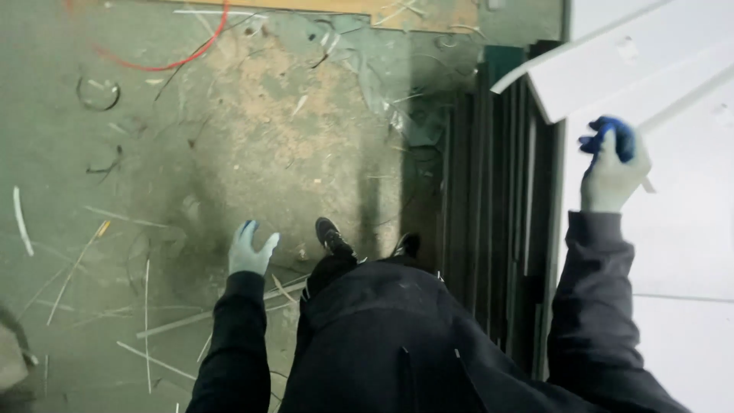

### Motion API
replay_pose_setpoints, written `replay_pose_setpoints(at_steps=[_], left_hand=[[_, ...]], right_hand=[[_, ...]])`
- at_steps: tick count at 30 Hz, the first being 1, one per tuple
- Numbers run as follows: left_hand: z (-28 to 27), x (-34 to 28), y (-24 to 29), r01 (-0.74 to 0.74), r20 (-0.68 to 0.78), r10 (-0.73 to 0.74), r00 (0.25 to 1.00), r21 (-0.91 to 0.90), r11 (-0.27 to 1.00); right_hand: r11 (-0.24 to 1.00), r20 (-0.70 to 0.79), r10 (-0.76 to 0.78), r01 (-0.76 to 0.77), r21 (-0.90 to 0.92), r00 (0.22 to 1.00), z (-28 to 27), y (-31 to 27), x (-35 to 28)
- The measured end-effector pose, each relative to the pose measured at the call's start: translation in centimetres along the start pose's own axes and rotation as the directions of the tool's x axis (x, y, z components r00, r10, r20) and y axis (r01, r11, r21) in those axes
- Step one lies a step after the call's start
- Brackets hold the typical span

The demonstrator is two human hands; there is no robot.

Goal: Applying adhesive and edge banding to a wooden panel and trimming the excess material.

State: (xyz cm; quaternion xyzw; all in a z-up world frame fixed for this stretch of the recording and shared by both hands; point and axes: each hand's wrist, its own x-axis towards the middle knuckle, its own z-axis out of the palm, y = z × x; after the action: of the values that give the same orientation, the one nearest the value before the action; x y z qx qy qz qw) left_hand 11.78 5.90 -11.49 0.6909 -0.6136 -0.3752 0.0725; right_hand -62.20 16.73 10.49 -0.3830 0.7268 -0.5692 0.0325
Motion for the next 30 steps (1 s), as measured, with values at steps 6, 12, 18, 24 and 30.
replay_pose_setpoints(at_steps=[6,12,18,24,30], left_hand=[[-4.8,0.7,-2.9,0.19,-0.095,-0.219,0.971,-0.247,0.95],[-6.0,2.1,-6.3,0.315,-0.033,-0.34,0.94,-0.303,0.899],[-4.3,4.4,-7.6,0.354,0.093,-0.341,0.935,-0.273,0.895],[-3.6,10.8,-7.4,0.379,0.167,-0.342,0.925,-0.329,0.865],[-9.7,22.0,-5.0,0.304,0.137,-0.272,0.953,-0.401,0.864]], right_hand=[[0.971,0.267,0.134,-0.18,0.155,0.954,18.9,-9.0,-10.3],[0.942,0.536,0.166,-0.293,0.162,0.828,31.6,-14.9,-11.8],[0.962,0.656,0.069,-0.224,0.155,0.751,40.7,-16.1,-8.5],[0.964,0.711,0.107,-0.247,0.097,0.695,49.7,-16.2,-7.0],[0.961,0.738,0.125,-0.267,0.076,0.663,61.4,-14.8,-2.2]])
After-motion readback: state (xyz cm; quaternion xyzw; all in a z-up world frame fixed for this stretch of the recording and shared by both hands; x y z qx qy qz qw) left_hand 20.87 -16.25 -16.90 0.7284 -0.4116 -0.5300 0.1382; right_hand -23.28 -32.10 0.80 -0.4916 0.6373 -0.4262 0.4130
